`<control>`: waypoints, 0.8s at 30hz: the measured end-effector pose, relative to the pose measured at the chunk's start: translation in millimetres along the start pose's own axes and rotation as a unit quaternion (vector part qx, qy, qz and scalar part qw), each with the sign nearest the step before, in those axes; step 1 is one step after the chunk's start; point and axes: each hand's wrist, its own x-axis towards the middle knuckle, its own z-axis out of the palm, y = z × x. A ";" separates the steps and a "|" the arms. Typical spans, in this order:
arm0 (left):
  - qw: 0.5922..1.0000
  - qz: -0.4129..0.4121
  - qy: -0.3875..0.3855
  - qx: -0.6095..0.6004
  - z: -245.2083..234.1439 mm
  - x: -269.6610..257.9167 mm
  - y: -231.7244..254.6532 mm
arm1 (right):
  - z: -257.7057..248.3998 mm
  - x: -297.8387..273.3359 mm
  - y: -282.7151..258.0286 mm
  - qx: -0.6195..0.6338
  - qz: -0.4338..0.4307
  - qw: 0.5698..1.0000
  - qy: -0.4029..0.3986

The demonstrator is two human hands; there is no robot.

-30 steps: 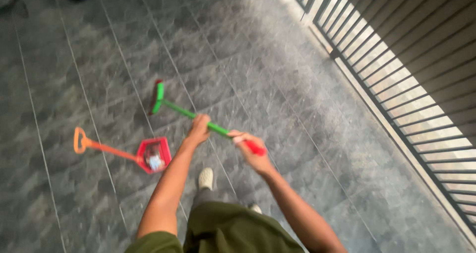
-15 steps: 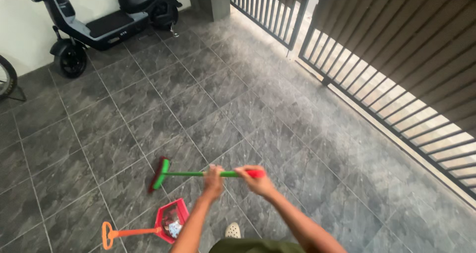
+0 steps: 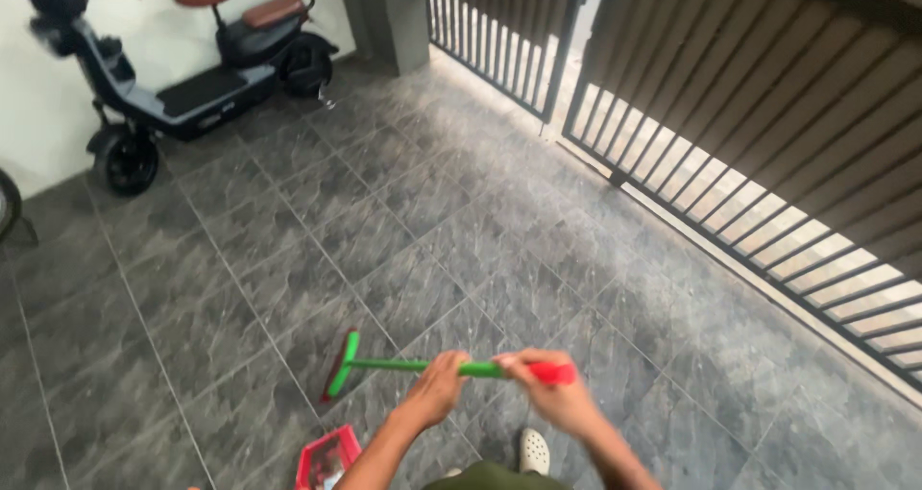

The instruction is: The person sweeps debris on a tiled floor using a broom with a green handle and a red brush. They then use a red and orange dustpan to collect the gathered material.

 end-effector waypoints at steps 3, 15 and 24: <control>0.998 0.014 0.038 0.040 -11.7 -34.3 -53.2 | 61.6 12.6 43.3 0.040 -0.002 0.999 -0.008; 0.975 -0.104 0.159 0.115 19.0 -1.2 -95.8 | 90.0 91.5 128.0 -0.047 -0.079 0.994 -0.057; 0.992 0.098 0.083 -0.018 135.5 84.0 14.9 | -119.7 5.6 37.5 -0.104 -0.064 0.991 -0.056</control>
